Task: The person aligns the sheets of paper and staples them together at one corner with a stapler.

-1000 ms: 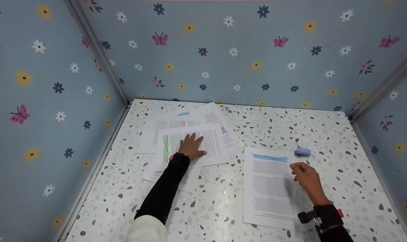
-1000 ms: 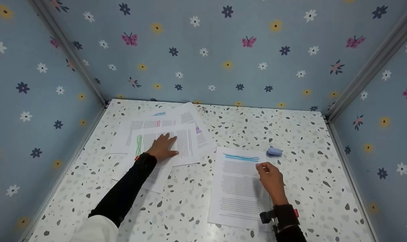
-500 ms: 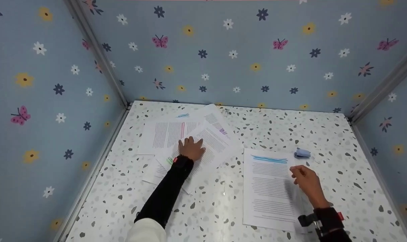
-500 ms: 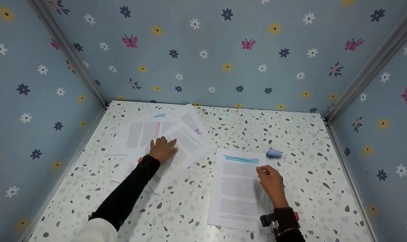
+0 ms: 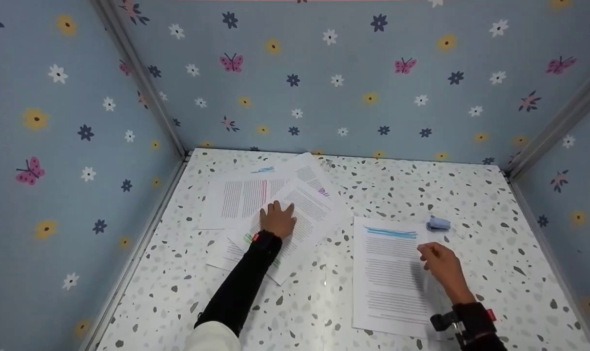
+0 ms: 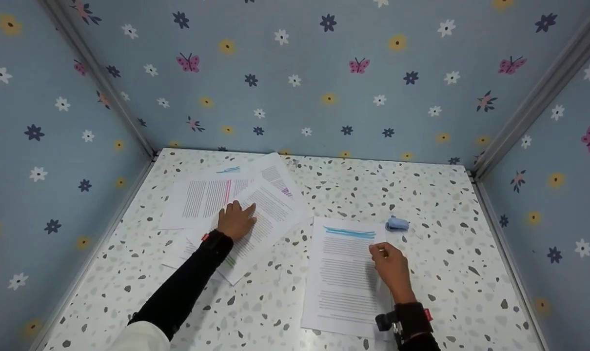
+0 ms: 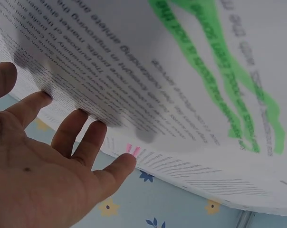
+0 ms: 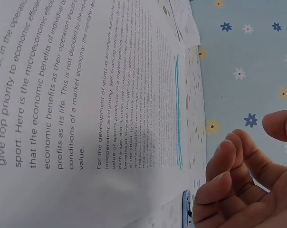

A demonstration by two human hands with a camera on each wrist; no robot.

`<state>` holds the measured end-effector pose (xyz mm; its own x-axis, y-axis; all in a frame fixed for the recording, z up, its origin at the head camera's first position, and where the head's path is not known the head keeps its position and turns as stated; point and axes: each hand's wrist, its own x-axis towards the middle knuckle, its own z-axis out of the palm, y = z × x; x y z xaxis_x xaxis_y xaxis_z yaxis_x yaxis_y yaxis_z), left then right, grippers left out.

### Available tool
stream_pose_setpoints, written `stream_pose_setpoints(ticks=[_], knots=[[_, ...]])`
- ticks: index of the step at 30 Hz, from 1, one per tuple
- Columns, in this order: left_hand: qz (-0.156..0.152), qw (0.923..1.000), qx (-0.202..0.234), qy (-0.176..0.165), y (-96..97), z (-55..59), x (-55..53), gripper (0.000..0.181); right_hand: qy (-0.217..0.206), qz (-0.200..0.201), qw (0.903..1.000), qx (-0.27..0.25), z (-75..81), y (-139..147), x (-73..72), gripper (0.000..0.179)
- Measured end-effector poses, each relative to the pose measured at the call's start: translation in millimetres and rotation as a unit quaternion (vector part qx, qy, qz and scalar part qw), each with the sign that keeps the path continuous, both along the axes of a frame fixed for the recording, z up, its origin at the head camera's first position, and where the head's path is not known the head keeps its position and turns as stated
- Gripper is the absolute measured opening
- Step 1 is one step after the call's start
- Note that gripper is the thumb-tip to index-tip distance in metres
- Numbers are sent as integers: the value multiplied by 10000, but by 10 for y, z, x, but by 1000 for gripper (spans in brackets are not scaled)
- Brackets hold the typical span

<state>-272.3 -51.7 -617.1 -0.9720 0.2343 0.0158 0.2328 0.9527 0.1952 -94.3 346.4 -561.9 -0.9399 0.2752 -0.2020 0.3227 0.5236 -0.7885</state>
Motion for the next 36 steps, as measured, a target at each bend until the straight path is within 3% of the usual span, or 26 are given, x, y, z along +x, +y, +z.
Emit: stream_pose_setpoints(ticks=[7, 14, 20, 27, 32, 36], knots=[[30, 9999, 97, -14, 60, 106, 120, 53, 73, 104, 9998, -149, -20, -17, 32, 51], [-2, 9992, 268, 299, 66, 5, 171, 55, 30, 123, 9998, -183, -43, -30, 21, 46], [-62, 9992, 389, 10, 77, 83, 305, 60, 50, 171, 9997, -135, -24, -28, 18, 47], [-48, 9999, -95, 112, 162, 84, 355, 62, 54, 142, 9998, -151, -30, -77, 2, 43], [-68, 9997, -125, 174, 183, 51, 371, 62, 25, 87, 9998, -191, -36, -99, -12, 43], [-77, 9993, -233, 298, 179, 87, 407, 60, 96, 115, 9996, -252, -39, -104, -2, 44]])
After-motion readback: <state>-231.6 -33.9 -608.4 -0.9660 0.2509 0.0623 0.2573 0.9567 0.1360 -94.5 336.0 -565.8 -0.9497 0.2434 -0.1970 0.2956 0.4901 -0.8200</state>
